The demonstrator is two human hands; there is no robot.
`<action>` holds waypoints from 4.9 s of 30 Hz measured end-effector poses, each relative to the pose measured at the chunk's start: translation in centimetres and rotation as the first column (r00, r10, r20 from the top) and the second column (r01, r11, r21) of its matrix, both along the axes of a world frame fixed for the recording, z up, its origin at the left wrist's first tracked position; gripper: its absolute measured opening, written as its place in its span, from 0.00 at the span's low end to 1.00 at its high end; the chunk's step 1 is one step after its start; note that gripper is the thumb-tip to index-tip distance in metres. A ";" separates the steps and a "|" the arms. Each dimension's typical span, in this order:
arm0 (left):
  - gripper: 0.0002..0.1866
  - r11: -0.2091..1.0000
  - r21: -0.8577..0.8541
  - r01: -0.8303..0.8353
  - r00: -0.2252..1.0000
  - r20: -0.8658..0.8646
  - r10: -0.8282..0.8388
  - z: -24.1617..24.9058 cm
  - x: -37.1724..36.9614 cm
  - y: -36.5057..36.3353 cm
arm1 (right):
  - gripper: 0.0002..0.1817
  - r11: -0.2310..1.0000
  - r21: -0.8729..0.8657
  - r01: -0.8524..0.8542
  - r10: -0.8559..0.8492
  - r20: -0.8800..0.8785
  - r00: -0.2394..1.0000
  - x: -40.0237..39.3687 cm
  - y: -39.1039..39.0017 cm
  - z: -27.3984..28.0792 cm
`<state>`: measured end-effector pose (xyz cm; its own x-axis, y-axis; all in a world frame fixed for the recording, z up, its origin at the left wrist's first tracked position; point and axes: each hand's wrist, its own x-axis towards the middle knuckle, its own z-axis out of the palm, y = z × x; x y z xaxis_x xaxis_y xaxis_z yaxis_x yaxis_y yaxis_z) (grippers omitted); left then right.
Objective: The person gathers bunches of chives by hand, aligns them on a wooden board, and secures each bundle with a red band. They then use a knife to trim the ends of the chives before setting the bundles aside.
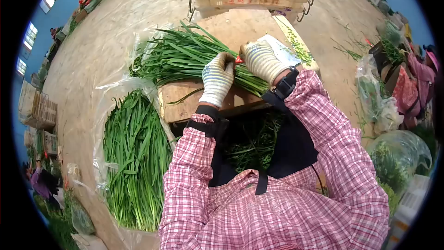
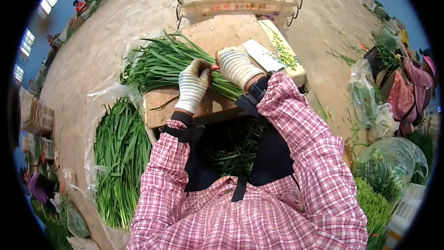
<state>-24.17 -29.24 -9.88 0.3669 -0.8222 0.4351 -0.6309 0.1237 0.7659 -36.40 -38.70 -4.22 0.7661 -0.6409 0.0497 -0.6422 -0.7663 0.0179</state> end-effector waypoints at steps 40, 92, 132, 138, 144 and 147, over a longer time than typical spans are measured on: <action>0.56 0.699 0.686 -0.204 0.604 0.650 -0.461 5.4 -3.8 -7.6 | 0.28 0.861 0.491 0.132 -0.426 0.554 0.716 -12.7 6.8 -2.6; 0.46 0.656 0.736 -0.166 0.718 0.547 -0.432 3.3 -2.9 -10.2 | 0.14 0.965 0.259 0.028 -0.091 0.237 0.967 -3.9 -3.7 -7.5; 0.61 0.893 0.426 -0.145 0.645 0.725 -0.242 3.9 4.9 2.0 | 0.59 0.955 -0.021 -0.296 0.297 0.082 0.952 -0.8 -3.0 -2.5; 0.33 0.997 0.056 -0.061 0.922 0.387 0.034 7.9 8.4 7.7 | 0.44 0.759 0.587 -0.281 0.127 0.290 0.949 -1.0 -3.6 -0.1; 0.17 0.953 -0.296 -0.063 0.732 -0.663 -0.158 8.8 3.6 15.8 | 0.29 -0.457 0.807 -0.375 -0.539 0.085 0.838 -8.0 3.3 -3.1; 0.25 0.997 0.078 0.009 0.670 -0.740 0.052 0.5 0.3 17.9 | 0.32 -0.605 0.514 -0.608 -0.719 -0.023 0.695 -11.6 7.5 -6.8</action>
<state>-23.82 -11.29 -9.38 0.5617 -0.8261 -0.0451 0.1467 0.0458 0.9881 -48.01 -31.22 -11.05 0.9031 -0.1802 -0.3897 0.0132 0.9188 -0.3945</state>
